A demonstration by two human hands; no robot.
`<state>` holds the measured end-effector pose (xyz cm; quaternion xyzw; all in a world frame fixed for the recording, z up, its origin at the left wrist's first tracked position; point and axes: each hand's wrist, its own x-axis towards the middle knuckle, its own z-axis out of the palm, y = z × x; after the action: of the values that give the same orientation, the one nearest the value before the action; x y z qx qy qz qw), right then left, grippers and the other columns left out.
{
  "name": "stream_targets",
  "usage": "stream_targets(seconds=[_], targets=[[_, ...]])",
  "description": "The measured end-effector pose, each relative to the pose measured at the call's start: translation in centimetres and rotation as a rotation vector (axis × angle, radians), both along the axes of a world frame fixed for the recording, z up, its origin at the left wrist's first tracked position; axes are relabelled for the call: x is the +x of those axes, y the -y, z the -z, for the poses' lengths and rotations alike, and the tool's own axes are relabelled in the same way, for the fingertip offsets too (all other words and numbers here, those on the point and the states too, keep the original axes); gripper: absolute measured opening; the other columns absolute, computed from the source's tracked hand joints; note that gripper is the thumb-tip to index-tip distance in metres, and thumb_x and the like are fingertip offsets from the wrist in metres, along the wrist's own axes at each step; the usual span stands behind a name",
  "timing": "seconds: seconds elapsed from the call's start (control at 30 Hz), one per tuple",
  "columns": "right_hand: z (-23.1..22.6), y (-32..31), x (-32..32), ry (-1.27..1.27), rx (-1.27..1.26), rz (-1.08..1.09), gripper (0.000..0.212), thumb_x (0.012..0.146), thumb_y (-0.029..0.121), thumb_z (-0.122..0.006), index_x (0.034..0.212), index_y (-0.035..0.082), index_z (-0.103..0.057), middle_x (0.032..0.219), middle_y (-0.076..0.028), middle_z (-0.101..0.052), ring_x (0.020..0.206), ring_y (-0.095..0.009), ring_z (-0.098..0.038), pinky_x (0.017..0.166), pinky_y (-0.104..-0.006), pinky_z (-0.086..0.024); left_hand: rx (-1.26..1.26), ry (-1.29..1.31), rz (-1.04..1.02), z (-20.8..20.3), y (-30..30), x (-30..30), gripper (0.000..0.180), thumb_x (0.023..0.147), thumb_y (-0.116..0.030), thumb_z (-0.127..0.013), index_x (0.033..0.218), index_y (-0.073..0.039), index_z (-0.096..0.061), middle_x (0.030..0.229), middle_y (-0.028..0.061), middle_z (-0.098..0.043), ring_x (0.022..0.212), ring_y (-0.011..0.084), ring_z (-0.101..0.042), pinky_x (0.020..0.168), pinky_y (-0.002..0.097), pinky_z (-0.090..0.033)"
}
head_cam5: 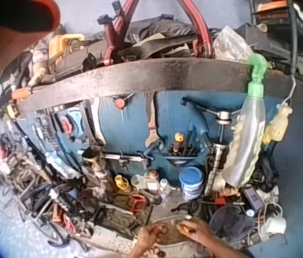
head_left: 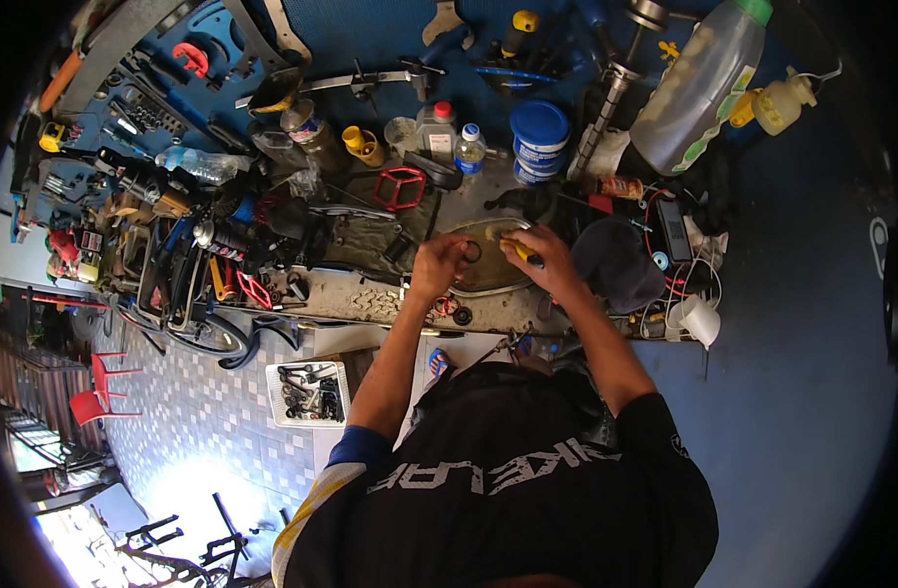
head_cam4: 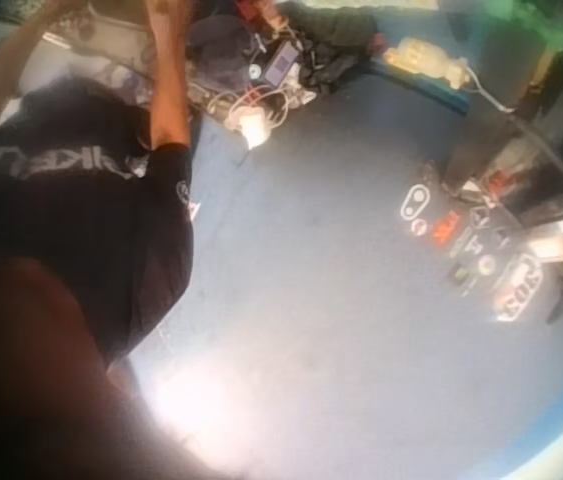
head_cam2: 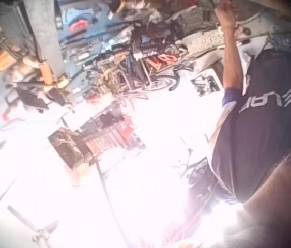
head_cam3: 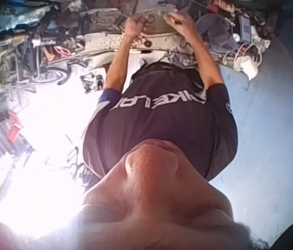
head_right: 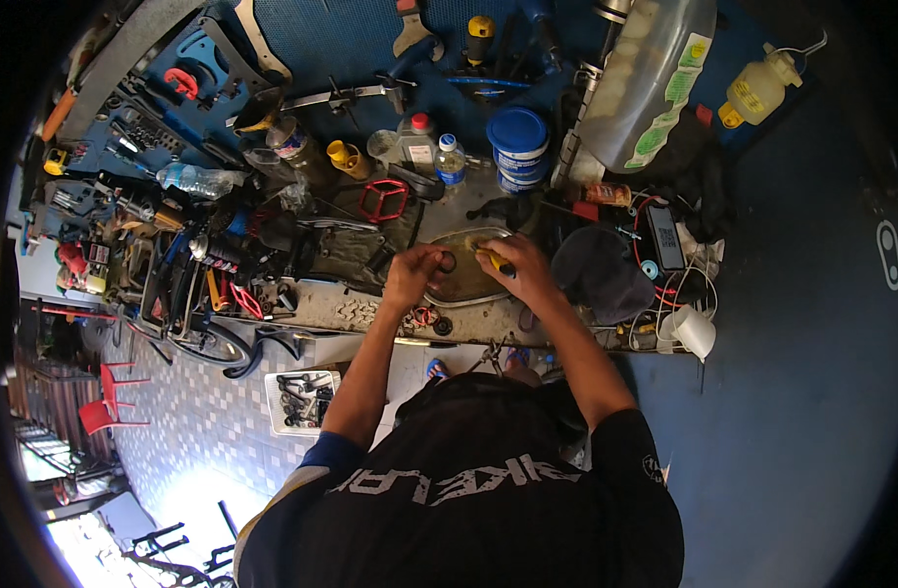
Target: The person scrubs small bicycle parts in a metal tray using a yellow brush and liquid. They then use a screwdriver to clean the interior of a small black cylindrical component and place it into a white plastic bin.
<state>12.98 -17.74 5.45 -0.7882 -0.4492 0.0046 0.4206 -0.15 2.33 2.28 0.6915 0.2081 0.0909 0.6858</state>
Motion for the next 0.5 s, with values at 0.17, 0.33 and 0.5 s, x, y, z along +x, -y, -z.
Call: stream_targets(seconds=[0.17,0.33,0.5], targets=[[2.9,1.9,-0.7,0.288,-0.313,0.025,0.029,0.092,0.022,-0.071,0.12,0.016,-0.073,0.109,-0.007,-0.07,0.105,-0.027,-0.061,0.091,-0.0389,-0.051,0.012,0.034,0.053,0.5,-0.4,0.0,0.021,0.097,-0.005,-0.063,0.114,0.002,-0.071,0.093,0.0104,-0.074,0.072,0.0161,-0.071,0.063,0.0303,-0.057],[3.2,2.3,-1.8,0.333,-0.511,0.15,0.039,0.091,0.013,-0.066,0.128,0.019,-0.07,0.114,-0.005,-0.067,0.109,-0.027,-0.058,0.095,-0.0411,-0.047,0.689,0.067,0.194,1.3,-1.7,1.7,0.022,0.087,-0.002,-0.067,0.107,-0.006,-0.074,0.096,0.0167,-0.072,0.081,0.0259,-0.073,0.073,0.0378,-0.058],[3.0,4.2,-3.7,0.286,-0.47,0.304,0.039,0.089,0.008,-0.065,0.127,0.016,-0.07,0.115,-0.006,-0.067,0.111,-0.028,-0.058,0.095,-0.0423,-0.048,0.998,0.045,0.445,-0.1,0.9,2.5,0.02,0.086,-0.013,-0.069,0.104,-0.012,-0.076,0.107,0.0147,-0.069,0.103,0.0326,-0.069,0.084,0.0443,-0.058]])
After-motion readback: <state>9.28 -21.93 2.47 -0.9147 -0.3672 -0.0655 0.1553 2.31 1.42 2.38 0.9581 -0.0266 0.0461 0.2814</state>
